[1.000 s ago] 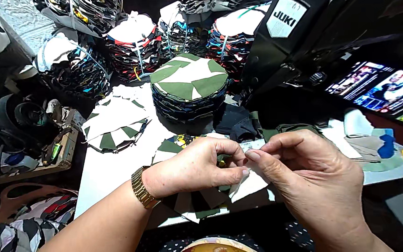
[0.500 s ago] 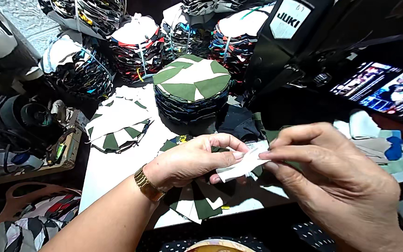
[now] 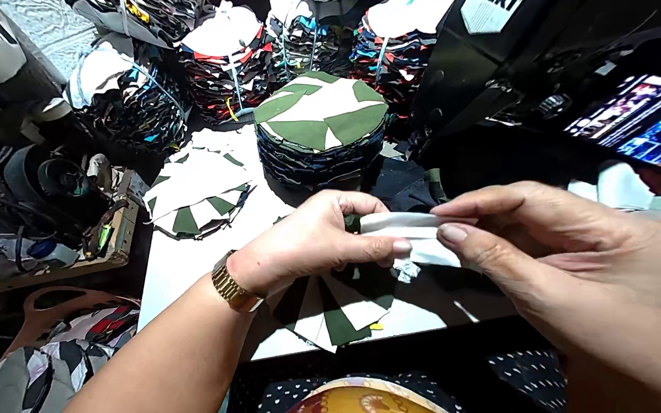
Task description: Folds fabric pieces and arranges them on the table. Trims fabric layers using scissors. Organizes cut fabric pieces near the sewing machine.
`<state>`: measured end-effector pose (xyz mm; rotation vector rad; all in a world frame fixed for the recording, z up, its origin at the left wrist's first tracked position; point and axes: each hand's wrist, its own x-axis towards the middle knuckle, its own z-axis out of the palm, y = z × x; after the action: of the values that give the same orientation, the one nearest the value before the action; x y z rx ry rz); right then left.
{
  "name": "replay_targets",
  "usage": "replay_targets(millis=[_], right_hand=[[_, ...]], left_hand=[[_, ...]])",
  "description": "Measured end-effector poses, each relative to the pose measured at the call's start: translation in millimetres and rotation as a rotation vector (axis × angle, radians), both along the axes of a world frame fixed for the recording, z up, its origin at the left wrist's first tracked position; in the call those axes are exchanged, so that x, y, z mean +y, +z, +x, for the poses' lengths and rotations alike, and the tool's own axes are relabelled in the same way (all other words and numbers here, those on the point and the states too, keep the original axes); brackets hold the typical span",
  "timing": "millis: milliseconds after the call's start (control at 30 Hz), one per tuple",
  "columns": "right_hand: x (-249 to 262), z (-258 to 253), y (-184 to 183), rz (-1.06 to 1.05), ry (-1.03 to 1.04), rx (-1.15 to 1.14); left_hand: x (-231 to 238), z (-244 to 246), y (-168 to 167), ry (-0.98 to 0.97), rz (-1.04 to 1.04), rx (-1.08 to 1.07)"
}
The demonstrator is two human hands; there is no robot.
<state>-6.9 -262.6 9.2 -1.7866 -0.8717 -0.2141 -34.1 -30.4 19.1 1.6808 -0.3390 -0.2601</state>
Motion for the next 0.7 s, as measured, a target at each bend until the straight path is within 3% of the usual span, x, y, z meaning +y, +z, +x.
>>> replay_targets(millis=[167,300,600,700], right_hand=[[3,3,-6,0.121,0.010,0.065],[10,-6,-13,0.116,-0.045,0.109],[22,-12,-41,-0.173,-0.204,0.051],[24,-8,-46,-0.324,-0.223,-0.073]], left_hand=[[12,2,8,0.013,-0.053,-0.040],[22,4,11,-0.084,0.081,-0.097],[24,7,4,-0.132,0.587,-0.134],[19,7,3,-0.112,0.861,-0.156]])
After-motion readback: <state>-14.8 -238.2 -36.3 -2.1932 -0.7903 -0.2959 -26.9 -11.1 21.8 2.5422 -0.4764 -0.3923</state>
